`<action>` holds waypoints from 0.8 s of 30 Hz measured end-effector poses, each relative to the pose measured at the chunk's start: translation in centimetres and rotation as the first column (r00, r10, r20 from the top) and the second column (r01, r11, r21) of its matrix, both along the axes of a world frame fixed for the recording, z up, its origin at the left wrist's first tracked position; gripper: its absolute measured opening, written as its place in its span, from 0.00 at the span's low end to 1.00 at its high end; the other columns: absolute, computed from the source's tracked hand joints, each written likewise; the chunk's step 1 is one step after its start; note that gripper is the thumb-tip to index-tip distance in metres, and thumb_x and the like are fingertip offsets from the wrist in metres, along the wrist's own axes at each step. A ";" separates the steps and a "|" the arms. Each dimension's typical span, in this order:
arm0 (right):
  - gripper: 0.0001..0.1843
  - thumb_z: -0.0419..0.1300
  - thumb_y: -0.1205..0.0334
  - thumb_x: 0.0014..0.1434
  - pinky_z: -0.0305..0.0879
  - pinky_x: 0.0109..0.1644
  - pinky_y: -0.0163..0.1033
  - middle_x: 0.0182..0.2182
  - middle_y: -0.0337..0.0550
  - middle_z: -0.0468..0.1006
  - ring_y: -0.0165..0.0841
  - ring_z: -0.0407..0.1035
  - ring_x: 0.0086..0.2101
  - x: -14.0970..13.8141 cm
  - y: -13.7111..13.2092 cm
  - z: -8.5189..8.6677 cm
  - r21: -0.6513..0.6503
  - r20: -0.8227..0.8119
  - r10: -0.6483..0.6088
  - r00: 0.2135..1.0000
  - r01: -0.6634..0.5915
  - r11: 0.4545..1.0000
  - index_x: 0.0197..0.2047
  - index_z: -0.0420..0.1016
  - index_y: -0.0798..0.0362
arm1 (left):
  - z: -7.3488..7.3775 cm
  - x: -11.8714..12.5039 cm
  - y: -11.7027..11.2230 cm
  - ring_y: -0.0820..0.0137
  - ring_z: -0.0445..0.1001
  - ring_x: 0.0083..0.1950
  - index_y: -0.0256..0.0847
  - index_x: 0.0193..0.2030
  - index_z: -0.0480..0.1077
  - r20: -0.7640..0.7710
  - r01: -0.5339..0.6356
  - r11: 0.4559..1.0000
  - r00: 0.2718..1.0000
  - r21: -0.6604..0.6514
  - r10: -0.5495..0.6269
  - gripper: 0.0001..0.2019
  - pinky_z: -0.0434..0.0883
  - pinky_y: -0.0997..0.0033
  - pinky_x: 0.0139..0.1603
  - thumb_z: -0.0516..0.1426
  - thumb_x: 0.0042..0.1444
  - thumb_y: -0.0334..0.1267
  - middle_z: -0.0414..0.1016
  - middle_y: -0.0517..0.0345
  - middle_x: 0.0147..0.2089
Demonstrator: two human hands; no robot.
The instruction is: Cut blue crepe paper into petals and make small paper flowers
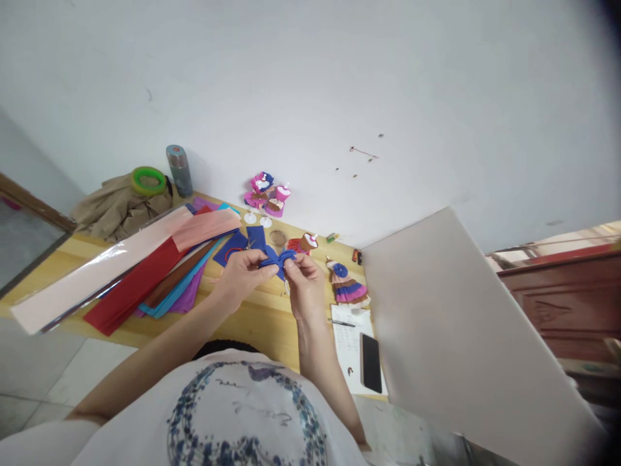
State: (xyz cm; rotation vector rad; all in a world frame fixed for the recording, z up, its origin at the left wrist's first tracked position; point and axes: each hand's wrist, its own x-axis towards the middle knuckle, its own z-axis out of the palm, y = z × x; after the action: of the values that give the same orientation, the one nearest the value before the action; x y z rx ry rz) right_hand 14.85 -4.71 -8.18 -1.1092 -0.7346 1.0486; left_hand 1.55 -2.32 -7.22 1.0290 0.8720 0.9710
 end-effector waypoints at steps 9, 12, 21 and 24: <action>0.12 0.70 0.56 0.43 0.62 0.33 0.34 0.23 0.35 0.74 0.27 0.64 0.25 -0.3 -0.2 -0.3 0.023 0.019 0.030 0.999 -0.031 0.999 0.25 0.74 0.53 | 0.0 0.3 0.1 0.69 0.72 0.33 0.38 0.27 0.78 0.053 -0.045 0.999 0.998 0.004 0.044 0.07 0.69 0.68 0.42 0.68 0.41 0.38 0.76 0.59 0.27; 0.11 0.70 0.56 0.45 0.63 0.34 0.35 0.24 0.36 0.75 0.27 0.64 0.26 -0.3 -0.3 -0.5 0.034 0.036 0.044 0.998 -0.046 0.998 0.29 0.76 0.52 | -0.1 0.3 0.1 0.70 0.71 0.31 0.38 0.26 0.78 0.054 -0.057 0.998 0.997 -0.026 0.058 0.08 0.69 0.69 0.40 0.68 0.40 0.39 0.76 0.60 0.26; 0.10 0.71 0.58 0.44 0.64 0.35 0.34 0.24 0.35 0.76 0.27 0.66 0.26 0.0 -0.1 -1.7 -0.002 -0.004 0.039 0.999 -0.039 0.999 0.27 0.77 0.52 | -0.9 0.3 0.3 0.72 0.70 0.29 0.37 0.25 0.78 0.057 -0.065 0.997 0.996 -0.037 0.067 0.07 0.69 0.72 0.36 0.69 0.39 0.38 0.76 0.60 0.24; 0.10 0.69 0.56 0.48 0.66 0.36 0.36 0.27 0.37 0.79 0.29 0.69 0.29 0.6 0.1 -2.8 -0.008 0.061 0.066 0.996 -0.065 0.998 0.32 0.79 0.52 | -2.0 -0.6 0.9 0.73 0.71 0.27 0.37 0.25 0.78 0.028 -0.108 0.993 0.994 -0.053 0.110 0.08 0.69 0.73 0.34 0.68 0.41 0.39 0.77 0.59 0.25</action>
State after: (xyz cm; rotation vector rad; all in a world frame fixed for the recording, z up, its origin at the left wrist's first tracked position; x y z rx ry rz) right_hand 15.45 -4.56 -10.98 -1.1330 -0.8218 1.0765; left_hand 0.90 -1.40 -9.18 0.9283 0.9302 1.0484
